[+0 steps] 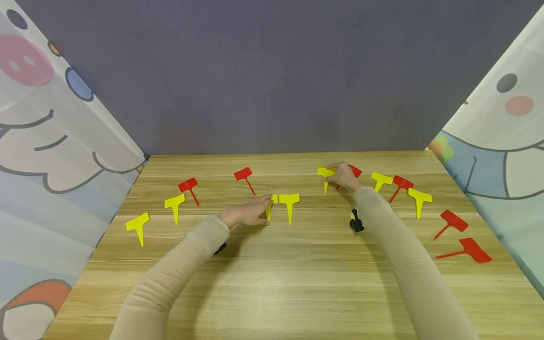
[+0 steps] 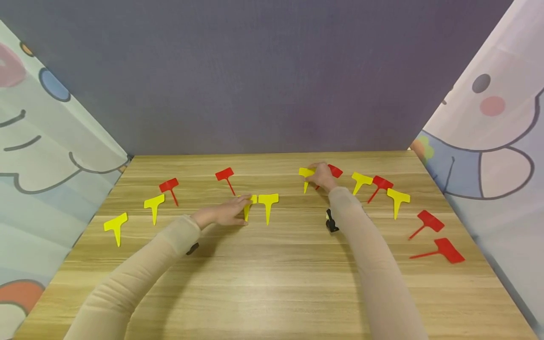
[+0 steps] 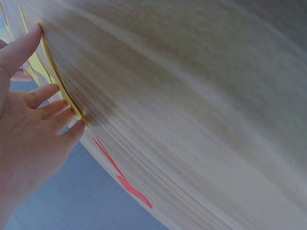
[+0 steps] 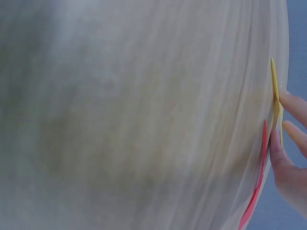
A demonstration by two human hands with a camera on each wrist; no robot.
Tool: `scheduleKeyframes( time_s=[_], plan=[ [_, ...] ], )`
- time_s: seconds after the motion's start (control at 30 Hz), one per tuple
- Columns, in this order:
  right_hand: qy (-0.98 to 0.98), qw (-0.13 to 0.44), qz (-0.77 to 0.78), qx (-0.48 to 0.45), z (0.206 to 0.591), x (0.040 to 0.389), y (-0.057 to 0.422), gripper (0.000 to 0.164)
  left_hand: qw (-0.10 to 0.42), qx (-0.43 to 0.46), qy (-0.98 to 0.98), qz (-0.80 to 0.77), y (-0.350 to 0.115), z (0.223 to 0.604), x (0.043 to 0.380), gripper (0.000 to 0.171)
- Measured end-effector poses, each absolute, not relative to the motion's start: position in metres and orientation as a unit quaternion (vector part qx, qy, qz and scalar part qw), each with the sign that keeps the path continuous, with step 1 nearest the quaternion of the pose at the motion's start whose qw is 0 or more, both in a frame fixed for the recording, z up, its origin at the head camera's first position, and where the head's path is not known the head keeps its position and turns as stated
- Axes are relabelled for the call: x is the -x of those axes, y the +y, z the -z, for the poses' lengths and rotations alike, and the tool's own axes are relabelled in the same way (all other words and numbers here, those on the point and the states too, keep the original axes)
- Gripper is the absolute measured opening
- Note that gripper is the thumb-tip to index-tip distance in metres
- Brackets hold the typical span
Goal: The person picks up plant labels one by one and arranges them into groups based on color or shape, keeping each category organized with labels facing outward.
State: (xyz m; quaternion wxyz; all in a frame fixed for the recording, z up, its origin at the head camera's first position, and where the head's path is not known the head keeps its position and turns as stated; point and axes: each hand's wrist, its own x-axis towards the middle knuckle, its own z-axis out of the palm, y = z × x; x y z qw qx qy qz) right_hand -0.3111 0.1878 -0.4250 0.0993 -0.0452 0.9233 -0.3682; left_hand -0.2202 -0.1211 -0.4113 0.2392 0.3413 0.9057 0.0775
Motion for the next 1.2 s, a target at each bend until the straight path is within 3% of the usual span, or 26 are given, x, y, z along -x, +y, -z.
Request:
scheduleKeyframes(
  time_s=[0.53,0.77,1.2],
  plan=[
    [0.872,0.079,0.483,-0.005,0.429,0.305,0.193,0.043,0.250,-0.335,0.905,-0.084,-0.122,0.410,0.219,0.070],
    [0.795,0.114,0.594,-0.051,0.424,0.301,0.190,0.045,0.249,-0.335,0.905,-0.085,-0.122,0.410,0.219,0.070],
    [0.762,0.152,0.626,-0.073,0.412,0.285,0.181,0.050,0.245,-0.345,0.902,-0.091,-0.122,0.408,0.219,0.069]
  ],
)
